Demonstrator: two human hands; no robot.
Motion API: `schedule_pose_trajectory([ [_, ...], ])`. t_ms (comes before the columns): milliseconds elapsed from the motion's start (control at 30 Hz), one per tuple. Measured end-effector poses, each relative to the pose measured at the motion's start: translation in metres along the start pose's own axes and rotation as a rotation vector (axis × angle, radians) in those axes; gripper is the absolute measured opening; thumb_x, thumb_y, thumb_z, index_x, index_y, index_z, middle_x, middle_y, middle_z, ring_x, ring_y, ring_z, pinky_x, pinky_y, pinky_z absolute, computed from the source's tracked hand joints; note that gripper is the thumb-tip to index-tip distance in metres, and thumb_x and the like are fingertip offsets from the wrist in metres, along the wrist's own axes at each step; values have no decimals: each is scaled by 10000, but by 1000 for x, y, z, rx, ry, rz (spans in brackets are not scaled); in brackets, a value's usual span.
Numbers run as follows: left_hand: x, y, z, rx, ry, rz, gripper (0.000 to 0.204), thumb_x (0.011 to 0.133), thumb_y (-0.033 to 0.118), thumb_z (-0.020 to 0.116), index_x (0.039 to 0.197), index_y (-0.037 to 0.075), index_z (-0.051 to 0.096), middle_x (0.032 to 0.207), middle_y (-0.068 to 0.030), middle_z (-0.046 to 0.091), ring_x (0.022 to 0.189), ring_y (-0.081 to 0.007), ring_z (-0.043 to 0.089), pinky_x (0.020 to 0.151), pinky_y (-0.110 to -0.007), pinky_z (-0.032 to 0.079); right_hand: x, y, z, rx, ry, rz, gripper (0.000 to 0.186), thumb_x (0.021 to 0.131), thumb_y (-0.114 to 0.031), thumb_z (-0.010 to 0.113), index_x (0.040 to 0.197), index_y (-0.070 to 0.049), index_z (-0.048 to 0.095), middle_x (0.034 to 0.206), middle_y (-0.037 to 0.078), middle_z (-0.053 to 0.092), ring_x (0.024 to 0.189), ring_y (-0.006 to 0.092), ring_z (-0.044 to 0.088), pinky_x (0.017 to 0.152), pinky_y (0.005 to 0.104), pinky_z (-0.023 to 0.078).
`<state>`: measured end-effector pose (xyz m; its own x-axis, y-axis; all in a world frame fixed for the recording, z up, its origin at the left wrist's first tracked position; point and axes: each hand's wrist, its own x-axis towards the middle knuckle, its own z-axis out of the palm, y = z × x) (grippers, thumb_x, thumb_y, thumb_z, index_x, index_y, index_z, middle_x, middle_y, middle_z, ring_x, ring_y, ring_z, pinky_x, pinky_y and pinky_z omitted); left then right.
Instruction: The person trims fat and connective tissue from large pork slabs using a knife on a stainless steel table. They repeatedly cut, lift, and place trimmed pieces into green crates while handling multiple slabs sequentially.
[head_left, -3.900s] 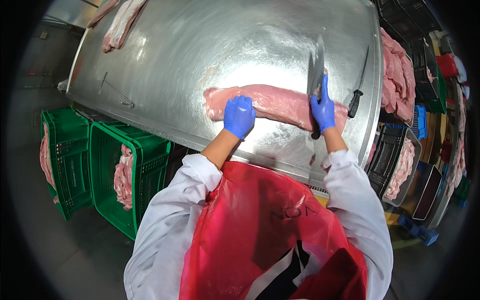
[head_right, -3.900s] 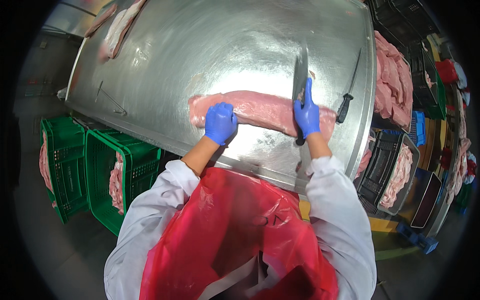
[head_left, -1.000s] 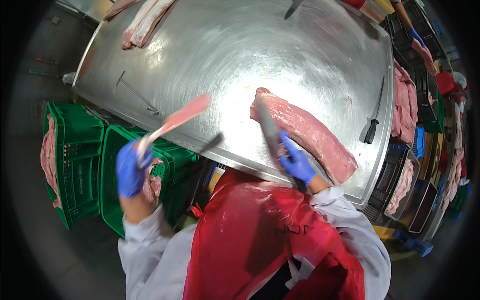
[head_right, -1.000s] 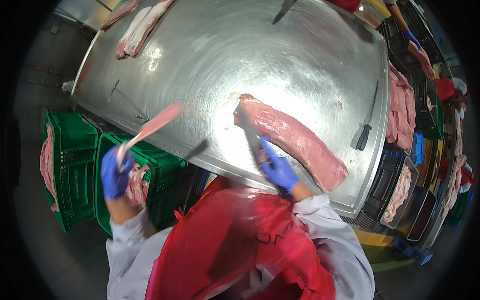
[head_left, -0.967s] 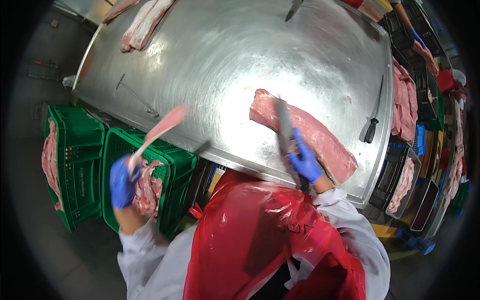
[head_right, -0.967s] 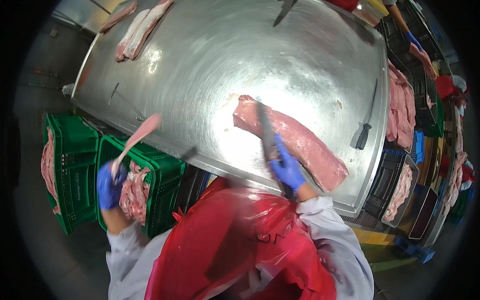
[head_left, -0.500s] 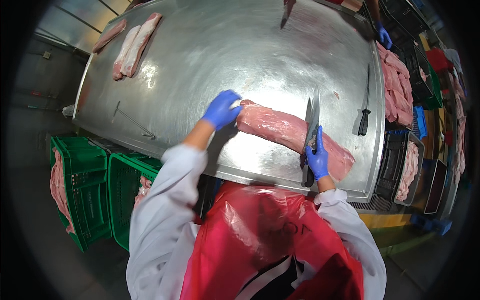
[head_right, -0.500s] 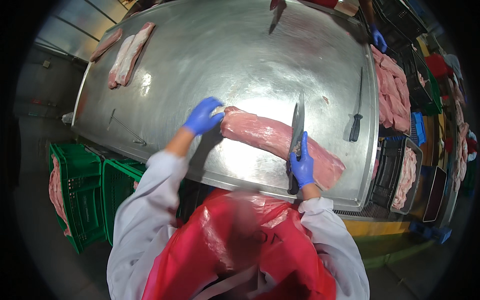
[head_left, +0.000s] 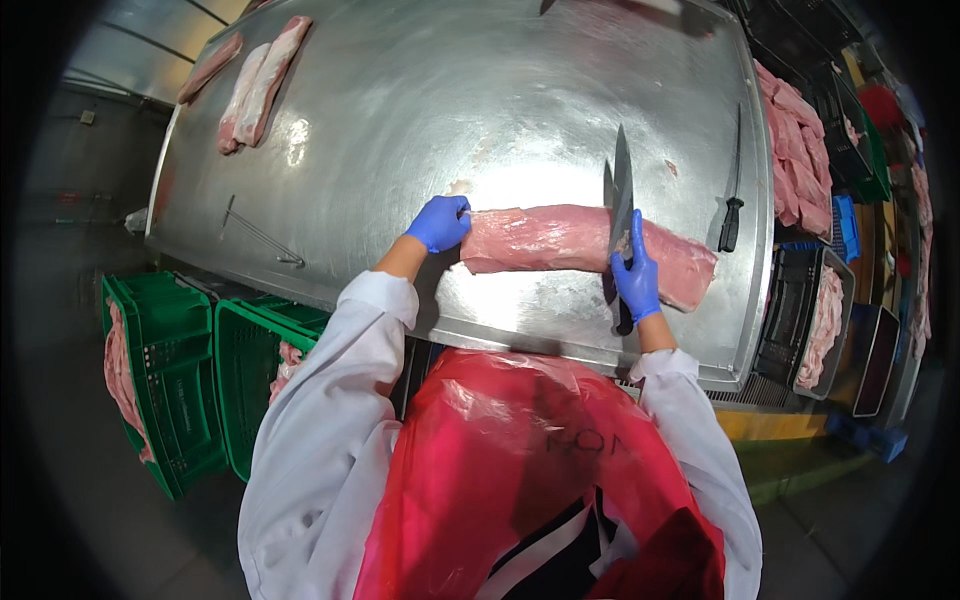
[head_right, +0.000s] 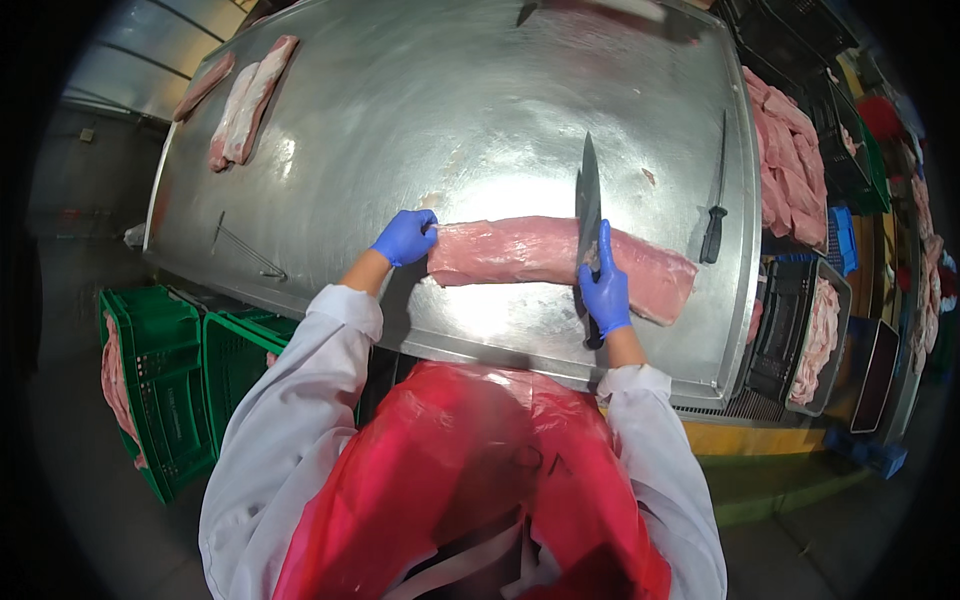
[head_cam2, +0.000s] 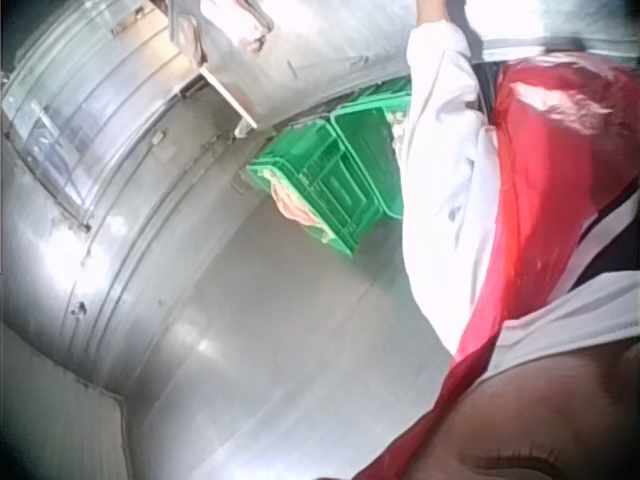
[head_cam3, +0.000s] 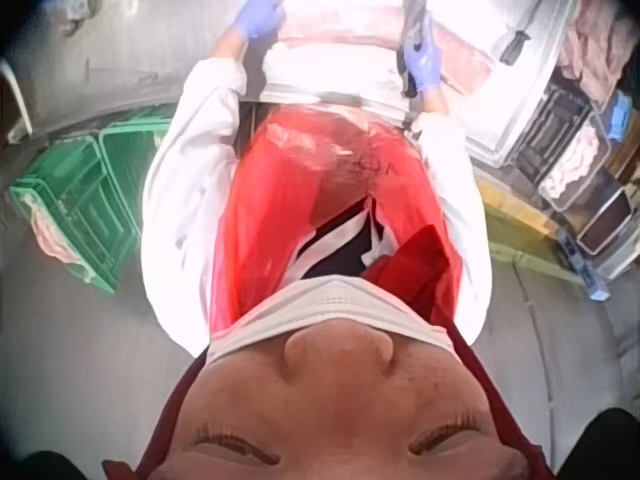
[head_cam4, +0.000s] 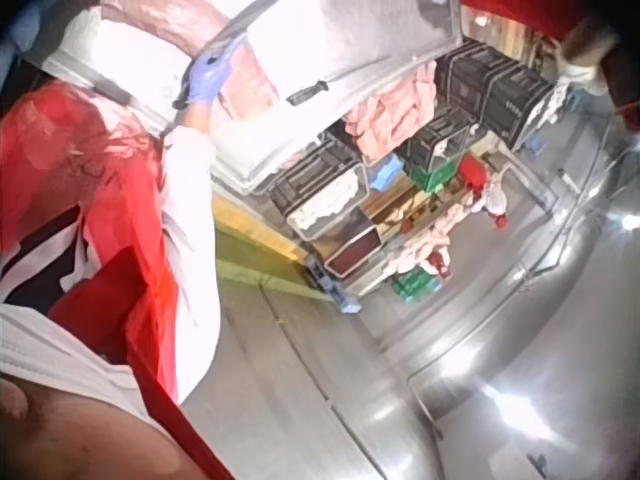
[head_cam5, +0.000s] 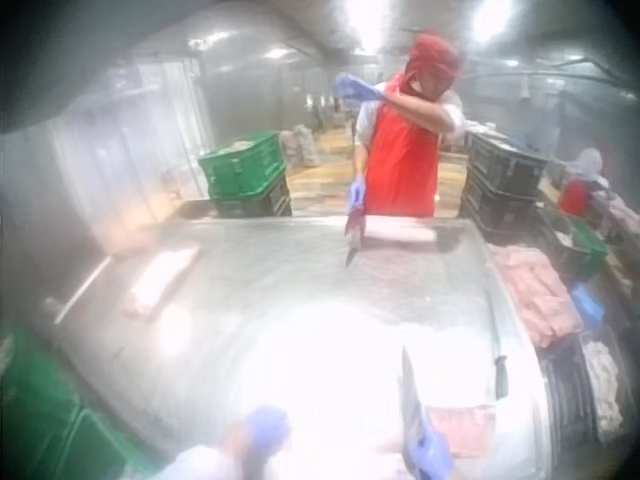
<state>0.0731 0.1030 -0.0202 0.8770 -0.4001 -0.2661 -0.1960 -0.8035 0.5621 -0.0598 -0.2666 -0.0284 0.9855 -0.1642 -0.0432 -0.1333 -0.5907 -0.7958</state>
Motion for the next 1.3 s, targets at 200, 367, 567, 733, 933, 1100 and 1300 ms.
schedule_pose_trajectory([
  [200, -34, 35, -18, 211, 60, -114, 236, 754, 255, 640, 875, 57, 680, 822, -215, 677, 767, -406, 658, 721, -453, 534, 57, -23, 9, -120, -84, -120, 808, 906, -123, 567, 1585, -282, 157, 985, 293, 686, 889, 432, 694, 765, 463, 549],
  [367, -43, 38, -20, 22, 179, -216, 224, 765, 276, 652, 837, 65, 676, 783, -211, 669, 745, -402, 659, 690, -461, 531, 48, -108, 83, 235, -367, 58, 748, 937, -226, 562, 1581, -290, 187, 862, 197, 701, 743, 262, 700, 714, 401, 563],
  [567, -48, 33, -23, 94, 220, -208, 238, 776, 306, 669, 819, 71, 677, 784, -203, 672, 746, -399, 661, 693, -465, 530, 8, -154, 87, 209, -857, 205, 826, 892, -104, 545, 1594, -259, 138, 795, 147, 678, 591, 198, 647, 601, 350, 549],
  [733, -55, 42, -27, 171, 291, -124, 221, 812, 285, 643, 836, 68, 673, 818, -193, 686, 771, -397, 664, 700, -485, 526, -19, -143, 68, 242, -1007, 243, 799, 915, -182, 555, 1595, -245, 141, 1056, 207, 694, 793, 247, 704, 765, 358, 555],
  [933, -59, 34, -51, 192, 366, -163, 147, 806, 183, 635, 811, 37, 641, 787, -200, 677, 764, -362, 687, 697, -455, 546, 9, -177, 112, 204, -965, 99, 809, 883, -53, 522, 1579, -184, 131, 798, 152, 627, 555, 218, 617, 503, 372, 524],
  [1100, -162, -12, -117, -575, 545, -196, 79, 941, 15, 556, 865, -6, 565, 818, -50, 629, 763, -117, 625, 717, -317, 575, -47, -131, 17, 99, -1240, -133, 821, 905, -140, 554, 1596, -245, 123, 894, 156, 624, 785, 258, 645, 809, 368, 524],
  [1300, -269, -26, -162, 478, -51, -440, 409, 845, 291, 709, 1095, -16, 605, 1139, -249, 645, 1026, -346, 648, 900, -421, 514, -53, -43, -71, 604, -557, 259, 877, 913, 5, 562, 1586, -352, 128, 787, 55, 615, 573, 110, 583, 489, 262, 513],
])
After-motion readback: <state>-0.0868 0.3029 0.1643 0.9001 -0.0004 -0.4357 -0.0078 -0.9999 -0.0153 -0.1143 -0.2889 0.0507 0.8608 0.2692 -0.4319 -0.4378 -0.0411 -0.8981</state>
